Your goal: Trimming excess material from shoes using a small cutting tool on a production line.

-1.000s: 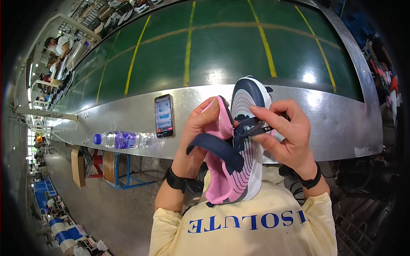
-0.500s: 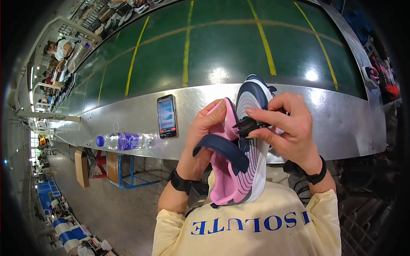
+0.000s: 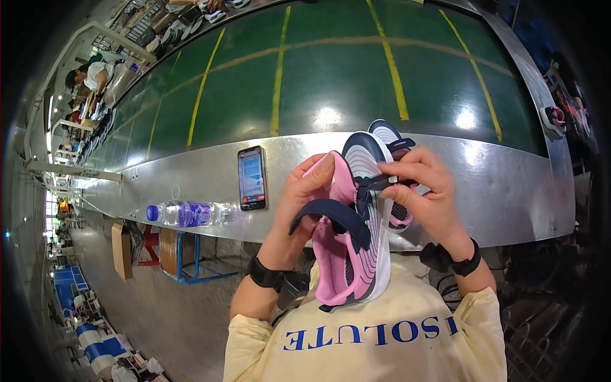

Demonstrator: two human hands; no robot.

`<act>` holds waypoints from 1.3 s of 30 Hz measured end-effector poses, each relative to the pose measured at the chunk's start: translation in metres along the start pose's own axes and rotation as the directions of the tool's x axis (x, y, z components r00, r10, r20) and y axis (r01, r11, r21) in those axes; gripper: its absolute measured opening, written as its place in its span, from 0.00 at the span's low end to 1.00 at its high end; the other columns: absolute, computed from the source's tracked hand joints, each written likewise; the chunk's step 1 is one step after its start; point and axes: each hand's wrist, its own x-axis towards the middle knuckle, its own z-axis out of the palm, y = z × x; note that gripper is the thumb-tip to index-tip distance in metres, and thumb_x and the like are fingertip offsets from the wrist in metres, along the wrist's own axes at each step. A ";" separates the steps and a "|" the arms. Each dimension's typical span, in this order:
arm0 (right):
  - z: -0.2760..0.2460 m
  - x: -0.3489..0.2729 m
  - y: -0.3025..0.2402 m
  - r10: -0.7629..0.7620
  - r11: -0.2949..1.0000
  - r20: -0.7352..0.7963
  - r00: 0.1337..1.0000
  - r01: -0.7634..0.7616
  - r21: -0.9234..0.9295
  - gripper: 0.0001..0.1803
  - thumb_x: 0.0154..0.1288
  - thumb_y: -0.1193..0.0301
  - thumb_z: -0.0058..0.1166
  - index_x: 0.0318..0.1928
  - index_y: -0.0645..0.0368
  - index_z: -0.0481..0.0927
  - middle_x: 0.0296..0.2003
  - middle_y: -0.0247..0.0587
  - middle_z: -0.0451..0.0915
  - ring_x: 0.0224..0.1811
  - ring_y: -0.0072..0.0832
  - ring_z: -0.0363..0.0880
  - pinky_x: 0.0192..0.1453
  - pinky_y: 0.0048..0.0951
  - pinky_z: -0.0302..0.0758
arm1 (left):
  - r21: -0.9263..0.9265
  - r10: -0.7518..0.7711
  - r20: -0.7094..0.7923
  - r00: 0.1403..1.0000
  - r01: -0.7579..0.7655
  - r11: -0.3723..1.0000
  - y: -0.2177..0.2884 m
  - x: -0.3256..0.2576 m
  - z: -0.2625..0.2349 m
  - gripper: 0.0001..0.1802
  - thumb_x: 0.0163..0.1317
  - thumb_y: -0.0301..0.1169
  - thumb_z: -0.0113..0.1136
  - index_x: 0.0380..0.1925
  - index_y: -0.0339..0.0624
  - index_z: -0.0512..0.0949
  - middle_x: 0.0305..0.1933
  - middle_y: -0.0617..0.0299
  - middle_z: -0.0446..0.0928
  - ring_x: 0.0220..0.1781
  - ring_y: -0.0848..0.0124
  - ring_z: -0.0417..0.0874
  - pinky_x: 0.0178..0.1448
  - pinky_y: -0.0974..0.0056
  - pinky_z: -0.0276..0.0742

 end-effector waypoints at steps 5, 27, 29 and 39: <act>-0.002 0.009 -0.009 -0.203 0.925 0.036 0.979 0.203 -0.321 0.17 0.42 0.66 0.69 0.37 0.49 0.86 0.23 0.28 0.73 0.24 0.24 0.69 0.31 0.26 0.59 | 0.071 0.040 -0.099 0.994 -0.033 0.997 0.000 0.003 0.001 0.16 0.60 0.35 0.61 0.43 0.36 0.74 0.33 0.66 0.77 0.34 0.80 0.78 0.38 0.75 0.74; 0.043 -0.012 0.038 -0.070 0.995 0.214 0.974 0.083 -0.052 0.17 0.46 0.66 0.68 0.39 0.53 0.84 0.26 0.36 0.76 0.25 0.26 0.74 0.28 0.25 0.69 | 0.683 0.508 -0.268 0.819 -0.211 0.700 -0.059 0.061 -0.065 0.13 0.57 0.35 0.64 0.36 0.36 0.81 0.28 0.66 0.80 0.29 0.82 0.78 0.34 0.76 0.73; 0.046 -0.010 0.040 -0.236 0.928 0.340 0.910 0.315 -0.201 0.16 0.47 0.62 0.66 0.39 0.49 0.84 0.33 0.35 0.78 0.29 0.32 0.76 0.33 0.28 0.73 | 0.694 0.463 -0.262 0.846 -0.168 0.700 -0.058 0.061 -0.066 0.13 0.57 0.34 0.63 0.37 0.36 0.80 0.28 0.65 0.80 0.29 0.81 0.78 0.33 0.75 0.73; 0.050 -0.014 0.040 -0.093 0.939 0.480 0.872 0.238 -0.250 0.15 0.51 0.57 0.62 0.37 0.49 0.83 0.40 0.35 0.78 0.33 0.34 0.78 0.37 0.31 0.75 | 0.575 0.422 -0.228 0.877 -0.229 0.786 -0.067 0.060 -0.080 0.13 0.57 0.32 0.64 0.39 0.36 0.78 0.34 0.64 0.79 0.34 0.80 0.78 0.38 0.76 0.74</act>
